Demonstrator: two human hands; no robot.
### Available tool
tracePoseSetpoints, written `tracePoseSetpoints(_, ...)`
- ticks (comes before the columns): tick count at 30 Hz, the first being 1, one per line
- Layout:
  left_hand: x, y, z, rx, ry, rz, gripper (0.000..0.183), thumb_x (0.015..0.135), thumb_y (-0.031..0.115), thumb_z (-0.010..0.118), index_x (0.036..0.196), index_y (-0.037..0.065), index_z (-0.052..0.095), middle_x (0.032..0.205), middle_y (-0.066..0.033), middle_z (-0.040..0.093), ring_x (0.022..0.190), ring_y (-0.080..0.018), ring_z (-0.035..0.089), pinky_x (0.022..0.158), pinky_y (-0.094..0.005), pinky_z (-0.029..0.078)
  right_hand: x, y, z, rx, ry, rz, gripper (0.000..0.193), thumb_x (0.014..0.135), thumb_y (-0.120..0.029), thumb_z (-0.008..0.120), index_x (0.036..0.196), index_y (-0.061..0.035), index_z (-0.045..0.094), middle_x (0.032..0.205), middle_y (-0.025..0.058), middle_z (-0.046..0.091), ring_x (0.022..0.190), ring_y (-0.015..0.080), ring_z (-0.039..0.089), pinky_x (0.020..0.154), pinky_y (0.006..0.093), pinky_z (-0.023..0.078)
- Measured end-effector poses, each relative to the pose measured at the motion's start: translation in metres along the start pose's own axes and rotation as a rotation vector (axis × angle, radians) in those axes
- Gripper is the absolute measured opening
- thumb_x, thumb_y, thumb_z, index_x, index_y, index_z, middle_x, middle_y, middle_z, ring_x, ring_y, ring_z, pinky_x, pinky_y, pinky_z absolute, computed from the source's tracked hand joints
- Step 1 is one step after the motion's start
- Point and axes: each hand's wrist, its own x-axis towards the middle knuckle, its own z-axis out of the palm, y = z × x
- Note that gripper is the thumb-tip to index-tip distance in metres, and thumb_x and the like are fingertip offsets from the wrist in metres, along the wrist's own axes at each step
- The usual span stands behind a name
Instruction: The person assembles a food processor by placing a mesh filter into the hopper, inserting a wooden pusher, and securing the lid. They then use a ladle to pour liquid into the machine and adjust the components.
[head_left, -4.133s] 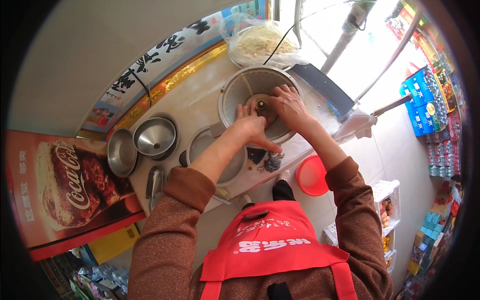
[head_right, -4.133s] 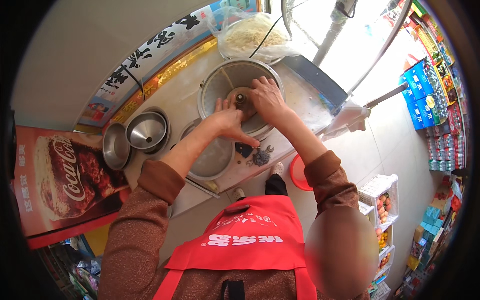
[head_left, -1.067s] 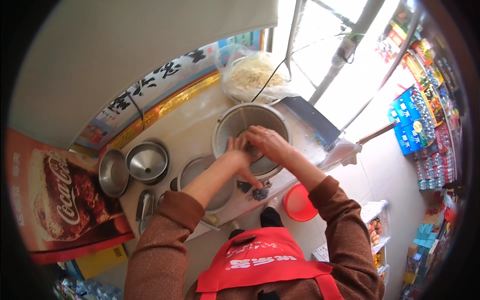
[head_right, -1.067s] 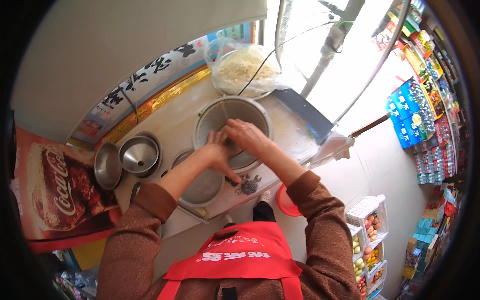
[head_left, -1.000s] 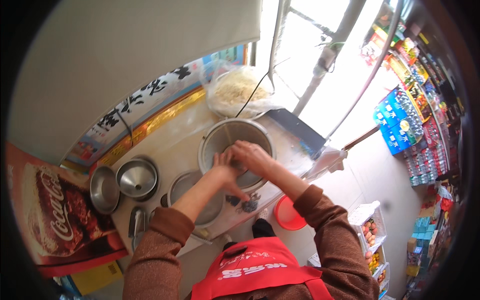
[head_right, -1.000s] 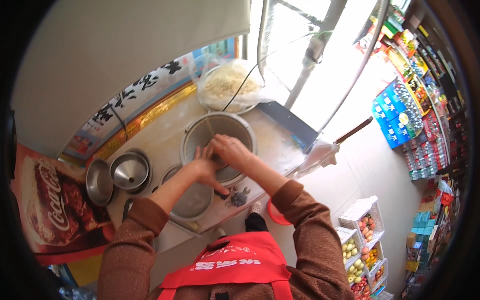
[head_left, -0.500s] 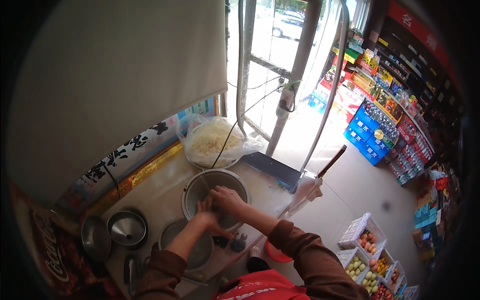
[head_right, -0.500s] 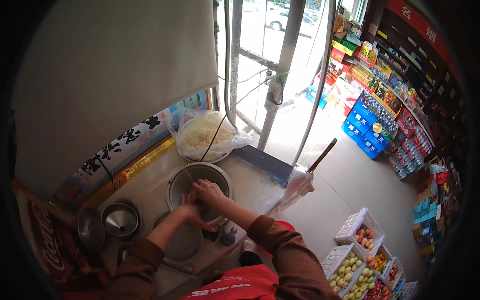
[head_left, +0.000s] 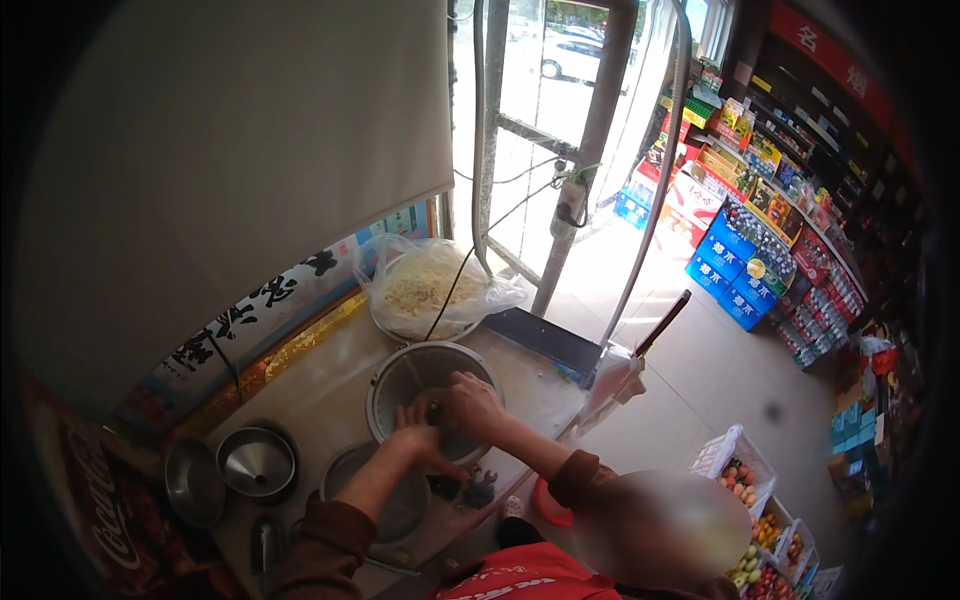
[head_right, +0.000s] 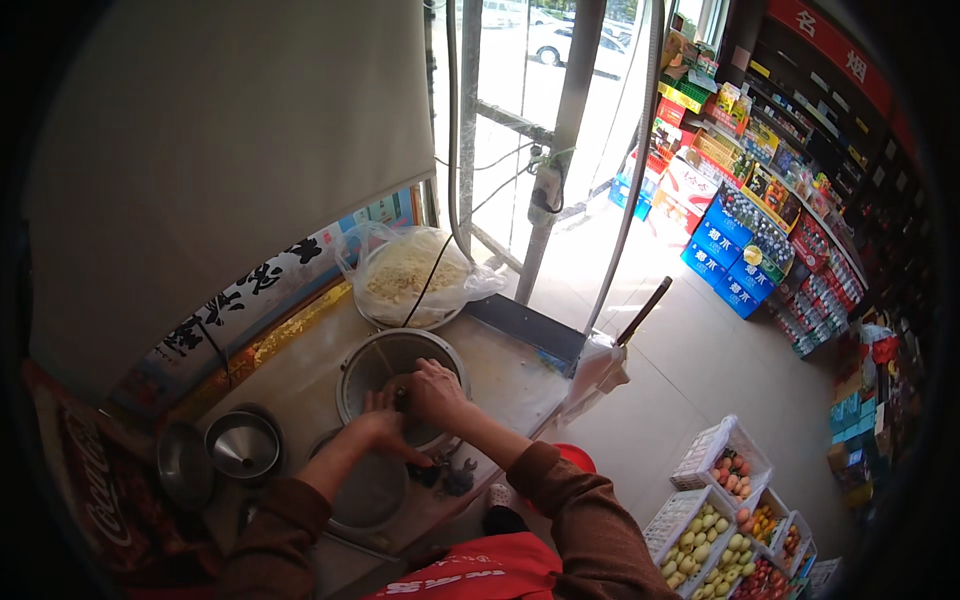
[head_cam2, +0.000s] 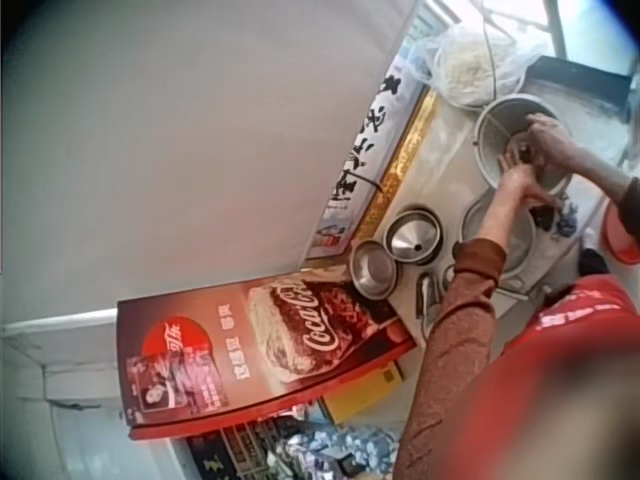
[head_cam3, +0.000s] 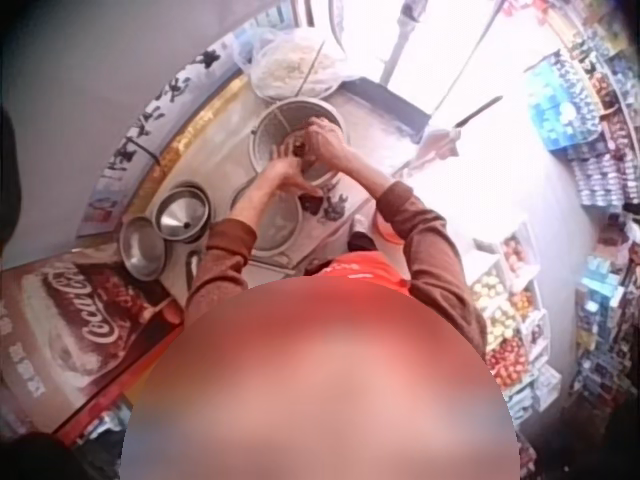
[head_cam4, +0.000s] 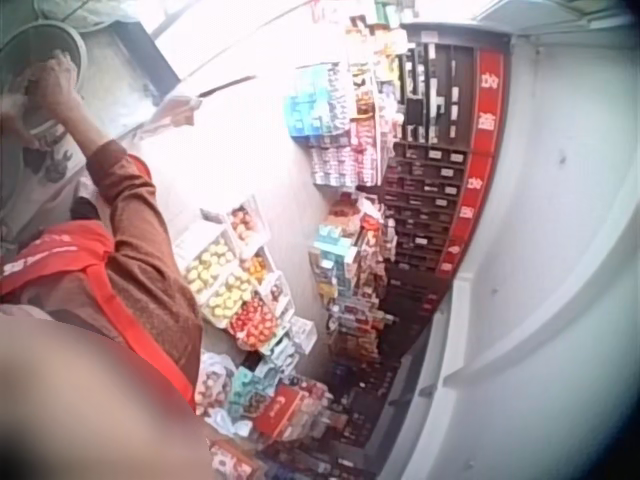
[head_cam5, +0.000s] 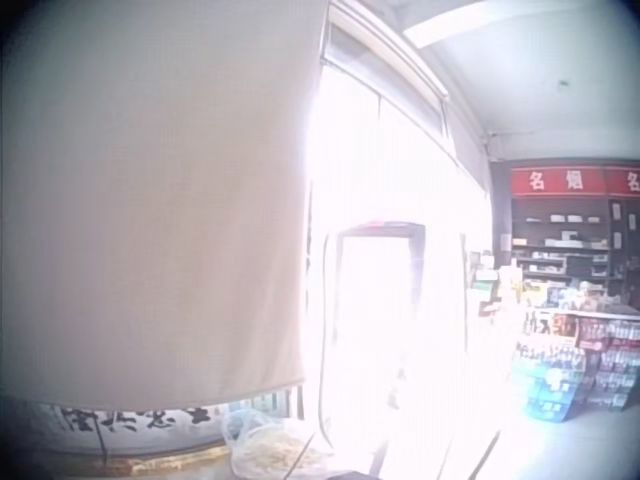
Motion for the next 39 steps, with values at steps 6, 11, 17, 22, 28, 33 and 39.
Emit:
tracePoseSetpoints(6, -0.003, 0.003, -0.005, 0.006, -0.028, 0.009, 0.133, 0.049, 0.084, 0.073, 0.157, 0.02, 0.028, 0.16, -0.0306, 0.011, 0.147, -0.0506, -0.012, 0.116, -0.0611, -0.009, 0.0, 0.002, 0.011, 0.18, 0.053, -0.088, 0.028, 0.075, -0.013, 0.065, 0.103, -0.0089, 0.068, 0.095, 0.0141, 0.058, 0.095, 0.0336, 0.06, 0.084, 0.0423, 0.051)
tracePoseSetpoints(11, 0.0, -0.001, 0.003, -0.003, 0.036, 0.009, 0.133, 0.048, 0.083, 0.075, 0.155, 0.017, 0.032, 0.16, -0.029, 0.015, 0.148, -0.0501, -0.011, 0.116, -0.0622, -0.009, 0.002, 0.005, 0.014, 0.06, 0.054, -0.089, 0.026, 0.077, -0.012, 0.063, 0.101, -0.0054, 0.067, 0.097, 0.0144, 0.059, 0.097, 0.0337, 0.06, 0.083, 0.0426, 0.051)
tracePoseSetpoints(17, 0.001, -0.002, 0.002, 0.01, 0.025, 0.006, 0.135, 0.048, 0.082, 0.075, 0.155, 0.013, 0.032, 0.16, -0.0294, 0.015, 0.148, -0.0505, -0.009, 0.117, -0.0622, -0.007, 0.0, 0.0, 0.011, 0.092, 0.066, -0.055, 0.018, 0.078, -0.012, 0.062, 0.095, -0.0054, 0.064, 0.095, 0.0138, 0.06, 0.094, 0.0347, 0.062, 0.081, 0.0435, 0.053)
tracePoseSetpoints(22, 0.002, 0.002, 0.0, 0.045, 0.013, -0.002, 0.135, 0.049, 0.082, 0.075, 0.155, 0.012, 0.03, 0.161, -0.0275, 0.014, 0.148, -0.0499, -0.008, 0.117, -0.0625, -0.006, 0.003, 0.001, 0.013, 0.11, 0.138, -0.139, 0.017, 0.081, -0.014, 0.06, 0.097, -0.0076, 0.059, 0.093, 0.0127, 0.059, 0.09, 0.0343, 0.063, 0.078, 0.0447, 0.053)
tracePoseSetpoints(28, -0.001, 0.004, 0.001, 0.004, 0.064, -0.011, 0.138, 0.049, 0.082, 0.076, 0.156, 0.011, 0.026, 0.162, -0.0244, 0.014, 0.149, -0.0469, -0.006, 0.117, -0.0626, -0.006, 0.013, 0.01, 0.03, 0.011, 0.125, -0.238, 0.018, 0.084, -0.019, 0.06, 0.1, -0.0097, 0.058, 0.09, 0.0122, 0.06, 0.09, 0.0324, 0.064, 0.073, 0.0441, 0.054)
tracePoseSetpoints(33, 0.004, 0.006, -0.005, -0.005, -0.064, -0.027, 0.138, 0.049, 0.083, 0.074, 0.156, 0.011, 0.026, 0.162, -0.0211, 0.018, 0.15, -0.0449, -0.002, 0.117, -0.0615, -0.007, 0.024, 0.002, 0.036, -0.146, -0.068, -0.067, 0.025, 0.083, -0.03, 0.064, 0.098, -0.0095, 0.06, 0.091, 0.0113, 0.065, 0.086, 0.0316, 0.066, 0.068, 0.0433, 0.054)
tracePoseSetpoints(39, 0.006, 0.003, 0.002, 0.009, 0.016, -0.025, 0.138, 0.048, 0.085, 0.072, 0.155, 0.009, 0.028, 0.159, -0.0235, 0.025, 0.15, -0.0442, 0.004, 0.117, -0.0615, -0.007, 0.023, -0.009, 0.027, -0.352, 0.042, -0.02, 0.029, 0.087, -0.036, 0.06, 0.096, -0.009, 0.063, 0.084, 0.0112, 0.067, 0.079, 0.0282, 0.069, 0.063, 0.0409, 0.055)
